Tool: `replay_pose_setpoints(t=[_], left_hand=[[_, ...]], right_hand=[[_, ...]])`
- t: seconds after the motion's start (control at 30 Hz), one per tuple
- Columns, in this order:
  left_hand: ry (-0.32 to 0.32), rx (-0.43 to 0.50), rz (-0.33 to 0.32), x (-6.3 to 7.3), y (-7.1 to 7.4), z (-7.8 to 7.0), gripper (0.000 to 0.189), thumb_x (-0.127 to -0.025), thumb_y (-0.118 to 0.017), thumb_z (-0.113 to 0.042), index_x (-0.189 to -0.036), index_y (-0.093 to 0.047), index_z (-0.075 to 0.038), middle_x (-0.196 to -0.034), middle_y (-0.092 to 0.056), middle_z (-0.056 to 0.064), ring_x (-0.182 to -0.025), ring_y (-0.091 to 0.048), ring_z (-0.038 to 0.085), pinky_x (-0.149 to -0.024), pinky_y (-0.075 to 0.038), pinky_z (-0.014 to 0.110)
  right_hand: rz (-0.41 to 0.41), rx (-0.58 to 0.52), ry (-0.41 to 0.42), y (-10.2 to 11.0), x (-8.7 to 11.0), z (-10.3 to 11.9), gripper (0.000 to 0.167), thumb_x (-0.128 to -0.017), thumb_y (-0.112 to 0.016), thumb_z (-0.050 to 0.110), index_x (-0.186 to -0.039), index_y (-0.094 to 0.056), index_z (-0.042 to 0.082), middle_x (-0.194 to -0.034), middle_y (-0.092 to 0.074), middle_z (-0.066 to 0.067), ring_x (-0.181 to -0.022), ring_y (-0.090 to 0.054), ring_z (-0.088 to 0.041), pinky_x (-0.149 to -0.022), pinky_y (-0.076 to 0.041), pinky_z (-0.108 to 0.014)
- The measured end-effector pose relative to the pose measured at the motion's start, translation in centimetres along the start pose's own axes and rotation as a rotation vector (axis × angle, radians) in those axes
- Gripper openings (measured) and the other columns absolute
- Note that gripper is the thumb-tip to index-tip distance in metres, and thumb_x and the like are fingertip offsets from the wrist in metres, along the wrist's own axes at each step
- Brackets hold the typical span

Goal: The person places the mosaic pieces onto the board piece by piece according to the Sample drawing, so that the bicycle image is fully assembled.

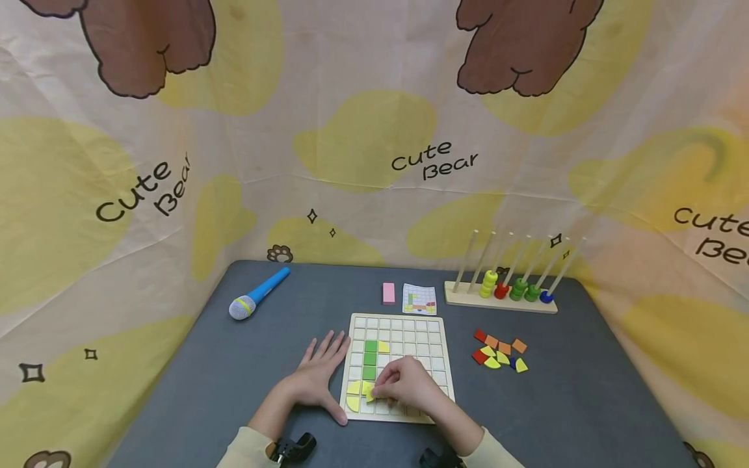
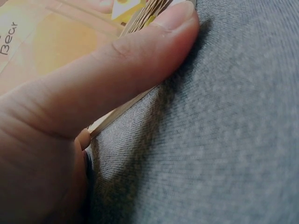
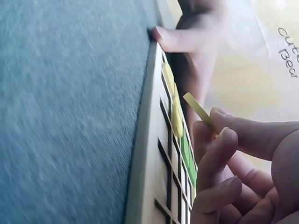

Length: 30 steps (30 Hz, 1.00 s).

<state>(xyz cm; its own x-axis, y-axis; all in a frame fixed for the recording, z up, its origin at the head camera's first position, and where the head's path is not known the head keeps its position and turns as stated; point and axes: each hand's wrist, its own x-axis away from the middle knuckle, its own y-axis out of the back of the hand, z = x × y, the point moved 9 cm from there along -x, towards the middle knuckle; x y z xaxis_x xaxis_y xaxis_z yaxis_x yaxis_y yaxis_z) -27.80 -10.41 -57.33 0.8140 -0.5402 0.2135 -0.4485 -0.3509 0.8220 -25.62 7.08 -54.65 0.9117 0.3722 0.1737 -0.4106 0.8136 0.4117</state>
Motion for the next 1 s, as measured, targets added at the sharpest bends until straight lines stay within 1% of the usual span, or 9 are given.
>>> replay_pose_setpoints(t=[0.13, 0.27, 0.5, 0.77, 1.0], left_hand=[[-0.002, -0.002, -0.001, 0.0, -0.1, 0.1, 0.151, -0.050, -0.085, -0.078, -0.164, -0.008, -0.018, -0.172, 0.000, 0.007, -0.157, 0.010, 0.032, -0.122, 0.008, 0.062], [-0.006, -0.006, -0.002, -0.1, -0.1, 0.2, 0.151, -0.050, -0.084, -0.079, -0.164, -0.008, -0.018, -0.172, 0.001, 0.006, -0.157, 0.010, 0.031, -0.122, 0.008, 0.062], [-0.001, -0.013, 0.000, -0.1, 0.0, 0.1, 0.151, -0.049, -0.084, -0.080, -0.164, -0.008, -0.018, -0.172, 0.001, 0.006, -0.157, 0.011, 0.031, -0.122, 0.008, 0.061], [0.000, -0.014, 0.000, -0.1, -0.1, 0.1, 0.151, -0.049, -0.084, -0.080, -0.164, -0.008, -0.018, -0.172, 0.001, 0.006, -0.157, 0.011, 0.031, -0.122, 0.008, 0.062], [-0.002, -0.016, -0.006, -0.1, -0.1, 0.1, 0.151, -0.049, -0.084, -0.080, -0.164, -0.008, -0.018, -0.172, 0.001, 0.005, -0.157, 0.010, 0.031, -0.122, 0.008, 0.062]], right_hand=[[0.025, 0.001, -0.038, -0.8, 0.2, -0.1, 0.014, -0.078, -0.087, 0.017, -0.073, -0.075, 0.013, -0.058, -0.067, -0.003, -0.050, -0.060, -0.011, -0.044, -0.038, -0.021], [0.031, 0.035, -0.059, -1.2, 0.3, -0.3, 0.015, -0.078, -0.088, 0.017, -0.070, -0.074, 0.014, -0.056, -0.066, -0.002, -0.047, -0.059, -0.010, -0.042, -0.035, -0.020], [-0.010, 0.077, -0.037, -1.7, 0.2, 0.1, 0.019, -0.077, -0.087, 0.016, -0.067, -0.072, 0.015, -0.053, -0.065, -0.001, -0.044, -0.057, -0.006, -0.043, -0.037, -0.020], [-0.021, 0.086, -0.050, -1.9, 0.1, 0.2, 0.020, -0.076, -0.087, 0.013, -0.067, -0.070, 0.015, -0.053, -0.066, -0.001, -0.045, -0.060, -0.009, -0.042, -0.040, -0.020], [-0.024, 0.125, -0.038, -2.0, 0.1, 0.4, 0.021, -0.076, -0.087, 0.013, -0.067, -0.069, 0.015, -0.051, -0.061, 0.004, -0.044, -0.058, -0.007, -0.042, -0.039, -0.020]])
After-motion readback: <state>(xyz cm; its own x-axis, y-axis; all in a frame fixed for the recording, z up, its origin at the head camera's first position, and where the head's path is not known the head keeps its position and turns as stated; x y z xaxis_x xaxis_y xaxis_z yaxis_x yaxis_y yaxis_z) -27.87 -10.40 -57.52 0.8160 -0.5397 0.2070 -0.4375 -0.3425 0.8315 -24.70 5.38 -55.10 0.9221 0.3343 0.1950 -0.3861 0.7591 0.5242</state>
